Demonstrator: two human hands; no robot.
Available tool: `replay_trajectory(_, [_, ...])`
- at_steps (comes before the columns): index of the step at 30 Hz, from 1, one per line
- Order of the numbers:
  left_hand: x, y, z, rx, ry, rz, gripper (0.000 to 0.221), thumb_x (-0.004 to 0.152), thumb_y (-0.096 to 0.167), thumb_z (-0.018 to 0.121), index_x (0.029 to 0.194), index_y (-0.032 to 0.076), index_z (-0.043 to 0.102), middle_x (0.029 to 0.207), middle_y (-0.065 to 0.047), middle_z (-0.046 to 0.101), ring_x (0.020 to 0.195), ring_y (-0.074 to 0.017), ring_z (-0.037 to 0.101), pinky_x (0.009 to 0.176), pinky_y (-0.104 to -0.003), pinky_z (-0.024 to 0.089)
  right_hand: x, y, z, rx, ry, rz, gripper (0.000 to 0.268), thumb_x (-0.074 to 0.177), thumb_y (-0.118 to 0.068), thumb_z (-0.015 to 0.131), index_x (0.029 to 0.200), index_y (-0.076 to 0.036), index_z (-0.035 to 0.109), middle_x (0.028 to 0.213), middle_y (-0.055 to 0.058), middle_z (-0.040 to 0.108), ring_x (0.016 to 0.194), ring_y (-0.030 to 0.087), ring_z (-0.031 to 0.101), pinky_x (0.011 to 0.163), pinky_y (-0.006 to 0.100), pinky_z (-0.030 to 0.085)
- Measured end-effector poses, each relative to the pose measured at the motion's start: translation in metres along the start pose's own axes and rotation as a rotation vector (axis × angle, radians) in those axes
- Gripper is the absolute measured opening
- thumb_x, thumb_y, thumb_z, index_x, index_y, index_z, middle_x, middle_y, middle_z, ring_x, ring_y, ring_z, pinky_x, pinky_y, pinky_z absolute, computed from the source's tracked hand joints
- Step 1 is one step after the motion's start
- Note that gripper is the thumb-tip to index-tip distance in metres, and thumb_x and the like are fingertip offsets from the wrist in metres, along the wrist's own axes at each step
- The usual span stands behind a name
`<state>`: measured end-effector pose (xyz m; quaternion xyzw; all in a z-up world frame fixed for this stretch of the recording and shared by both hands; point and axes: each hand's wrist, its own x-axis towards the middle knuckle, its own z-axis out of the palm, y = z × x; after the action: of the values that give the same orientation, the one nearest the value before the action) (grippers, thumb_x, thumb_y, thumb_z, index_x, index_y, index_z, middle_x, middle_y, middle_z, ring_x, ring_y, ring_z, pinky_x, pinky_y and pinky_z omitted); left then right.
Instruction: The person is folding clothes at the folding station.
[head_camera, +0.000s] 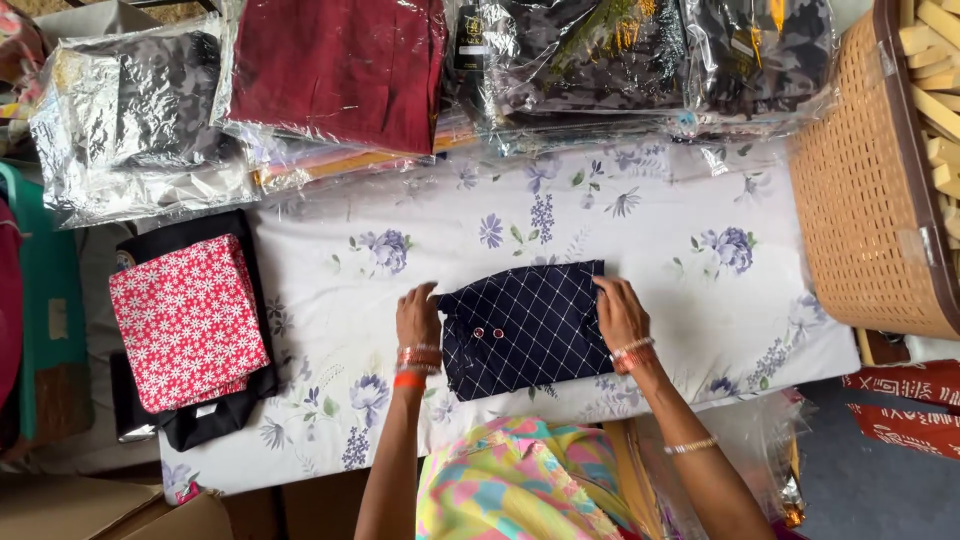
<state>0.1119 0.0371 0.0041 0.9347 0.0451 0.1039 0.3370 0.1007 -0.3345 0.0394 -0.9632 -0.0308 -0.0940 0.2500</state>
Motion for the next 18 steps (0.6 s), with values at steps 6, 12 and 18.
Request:
replay_trajectory(6, [0.035,-0.012,0.033,0.210,-0.410,-0.025,0.037,0.100,0.003,0.051,0.125,0.022,0.070,0.109,-0.005,0.075,0.102,-0.0287,0.068,0.086,-0.045,0.053,0.056,0.003,0.018,0.099,-0.160,0.028,0.036,0.100,-0.011,0.053,0.135,-0.013,0.059,0.134,0.010,0.064,0.102,0.030,0.070,0.079,0.041,0.060])
replay_trajectory(12, [0.015,0.003,0.027,0.271,-0.378,-0.044,0.018,0.093,0.027,0.068,0.106,0.017,0.073,0.105,-0.005,0.074,0.102,-0.0296,0.066,0.085,-0.046,0.048,0.050,0.022,0.032,0.025,-0.261,0.175,0.028,0.100,-0.018,0.061,0.128,-0.018,0.064,0.125,0.006,0.066,0.094,0.028,0.072,0.077,0.039,0.060])
replay_trajectory(18, [-0.015,-0.010,0.031,0.249,-0.263,0.082,0.020,0.089,0.025,0.071,0.105,0.013,0.071,0.101,-0.006,0.069,0.095,-0.0296,0.063,0.081,-0.044,0.048,0.044,0.026,0.035,0.051,-0.239,0.157,0.030,0.098,-0.015,0.063,0.127,-0.019,0.065,0.128,0.006,0.064,0.081,0.023,0.072,0.068,0.037,0.060])
